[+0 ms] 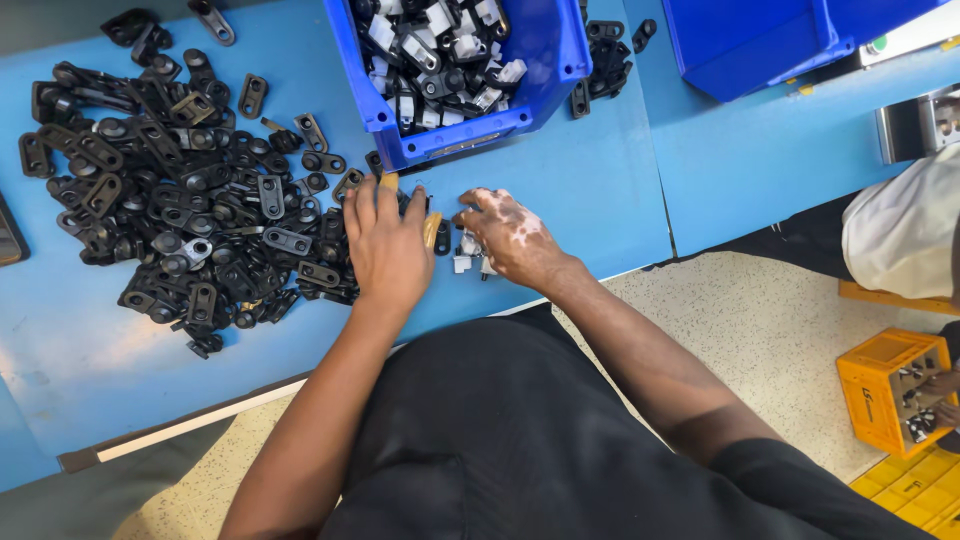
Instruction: The person repeatedly picks up small black plastic brackets and white plastic inserts, presses them together by hand, and places the assembled units into a blue bin. The process is continuous and repetitive, with the person handling items one at a time.
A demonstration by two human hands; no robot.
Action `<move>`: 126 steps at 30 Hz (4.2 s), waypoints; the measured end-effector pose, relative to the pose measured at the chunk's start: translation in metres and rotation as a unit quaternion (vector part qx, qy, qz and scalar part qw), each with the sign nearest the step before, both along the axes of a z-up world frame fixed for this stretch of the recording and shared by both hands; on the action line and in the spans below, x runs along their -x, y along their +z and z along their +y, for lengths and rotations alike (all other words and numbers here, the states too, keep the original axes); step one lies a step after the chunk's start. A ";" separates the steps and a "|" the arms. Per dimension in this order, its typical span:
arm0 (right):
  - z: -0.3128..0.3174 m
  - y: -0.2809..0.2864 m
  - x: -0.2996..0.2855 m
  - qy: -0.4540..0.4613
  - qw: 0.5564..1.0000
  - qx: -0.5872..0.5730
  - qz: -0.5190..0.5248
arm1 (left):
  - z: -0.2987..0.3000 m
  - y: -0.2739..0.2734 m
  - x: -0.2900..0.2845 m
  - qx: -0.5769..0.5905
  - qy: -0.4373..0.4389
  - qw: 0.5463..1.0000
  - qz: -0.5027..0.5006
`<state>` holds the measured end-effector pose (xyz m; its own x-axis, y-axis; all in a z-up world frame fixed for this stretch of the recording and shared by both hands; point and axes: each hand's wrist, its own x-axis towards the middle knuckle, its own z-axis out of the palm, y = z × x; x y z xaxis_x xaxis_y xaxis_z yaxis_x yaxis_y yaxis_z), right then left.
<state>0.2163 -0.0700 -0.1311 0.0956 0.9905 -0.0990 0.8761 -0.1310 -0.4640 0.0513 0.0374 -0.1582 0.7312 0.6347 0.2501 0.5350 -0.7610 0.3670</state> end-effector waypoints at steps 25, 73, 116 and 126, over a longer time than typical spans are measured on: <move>-0.044 0.098 0.048 -0.070 0.928 -0.213 0.298 | -0.045 0.075 0.053 0.813 0.056 0.456 -0.356; -0.028 0.096 0.050 -0.006 0.911 -0.324 0.255 | -0.028 0.125 0.061 0.614 -0.017 0.715 -0.333; -0.054 0.092 0.059 -0.012 0.930 -0.302 0.210 | -0.045 0.120 0.051 0.588 -0.054 0.679 -0.435; -0.071 0.076 0.063 -0.060 0.894 -0.398 0.197 | -0.062 0.118 0.036 0.615 -0.059 0.669 -0.413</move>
<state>0.1537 -0.1407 -0.0552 0.3196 0.7468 0.5832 0.6265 0.2952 -0.7213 0.0156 -0.0243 -0.0399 0.7291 0.6818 -0.0597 -0.2737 0.3705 0.8876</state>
